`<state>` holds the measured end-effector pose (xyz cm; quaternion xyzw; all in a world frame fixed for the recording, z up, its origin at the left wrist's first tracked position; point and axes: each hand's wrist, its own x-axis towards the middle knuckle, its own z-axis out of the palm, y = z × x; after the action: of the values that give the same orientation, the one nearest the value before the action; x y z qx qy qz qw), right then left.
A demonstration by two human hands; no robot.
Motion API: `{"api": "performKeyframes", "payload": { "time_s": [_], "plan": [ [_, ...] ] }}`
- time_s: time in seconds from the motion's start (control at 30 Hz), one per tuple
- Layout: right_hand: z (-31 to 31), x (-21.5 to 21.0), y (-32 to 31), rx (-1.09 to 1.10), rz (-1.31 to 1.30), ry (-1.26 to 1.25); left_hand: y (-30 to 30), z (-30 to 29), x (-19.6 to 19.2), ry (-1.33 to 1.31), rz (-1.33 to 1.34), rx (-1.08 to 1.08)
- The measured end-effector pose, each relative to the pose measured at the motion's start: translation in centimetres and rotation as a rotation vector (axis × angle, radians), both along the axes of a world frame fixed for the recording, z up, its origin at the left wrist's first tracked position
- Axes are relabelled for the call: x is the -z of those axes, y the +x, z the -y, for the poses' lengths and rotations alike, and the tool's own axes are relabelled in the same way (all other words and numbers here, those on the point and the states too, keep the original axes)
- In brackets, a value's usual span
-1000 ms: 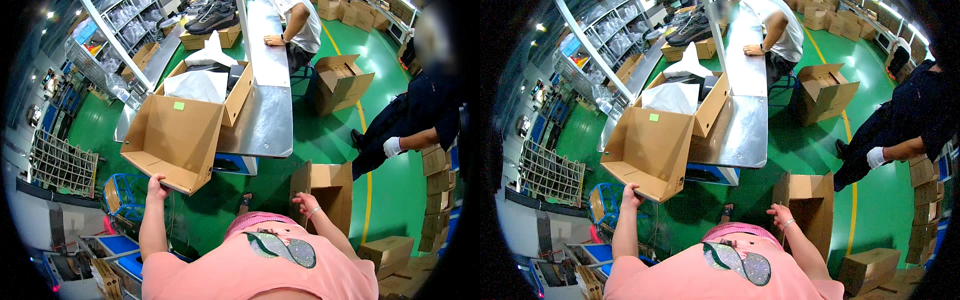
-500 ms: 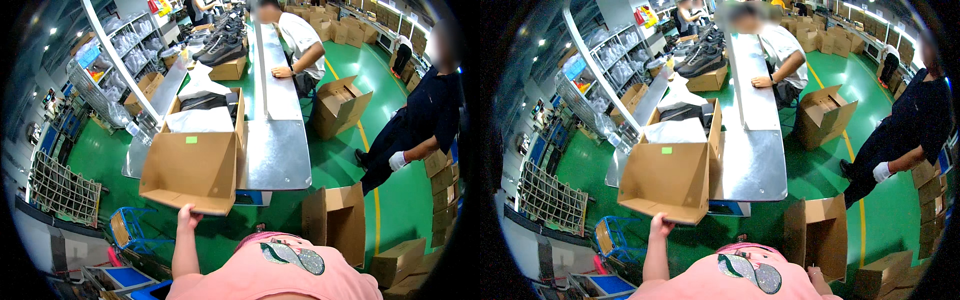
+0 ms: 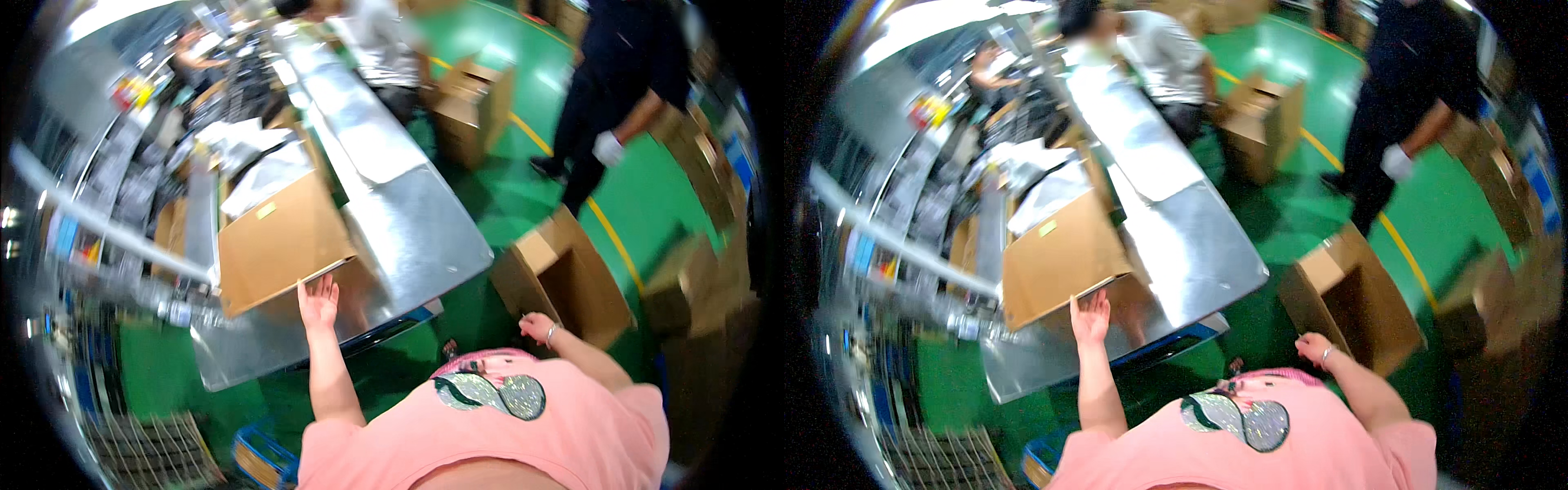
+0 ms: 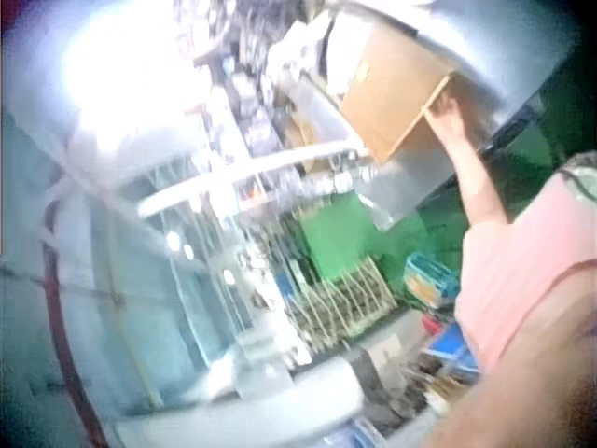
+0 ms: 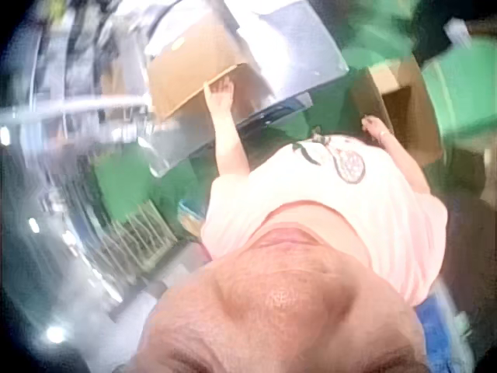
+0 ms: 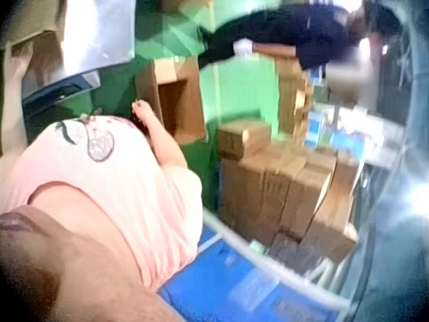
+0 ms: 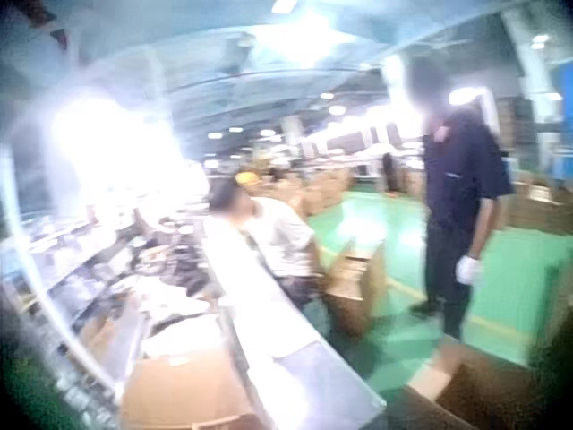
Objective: The person packs shoes into shoeboxes, including placing tissue paper inside, and then stacks the closed boxes into a larger cardboard shipping carton on the floor.
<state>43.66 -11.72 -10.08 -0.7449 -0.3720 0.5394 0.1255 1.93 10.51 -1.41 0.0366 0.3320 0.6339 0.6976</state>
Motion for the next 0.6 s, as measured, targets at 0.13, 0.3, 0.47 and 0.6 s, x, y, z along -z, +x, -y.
{"api": "performKeyframes", "payload": {
  "time_s": [0.13,0.3,0.47,0.6],
  "plan": [
    [6.9,5.7,4.0,-0.054,0.167,-0.046,8.9,5.3,-2.1,0.001,-0.326,0.581],
    [16.3,5.1,7.3,0.457,0.180,-0.460,18.3,9.5,-19.2,1.163,-0.601,0.609],
    [18.8,6.3,7.7,0.769,0.078,-0.469,24.9,12.1,-26.5,1.356,0.521,0.994],
    [18.0,9.0,9.0,0.703,0.053,-0.334,31.8,13.9,-27.4,1.161,0.787,1.221]
  ]
}}
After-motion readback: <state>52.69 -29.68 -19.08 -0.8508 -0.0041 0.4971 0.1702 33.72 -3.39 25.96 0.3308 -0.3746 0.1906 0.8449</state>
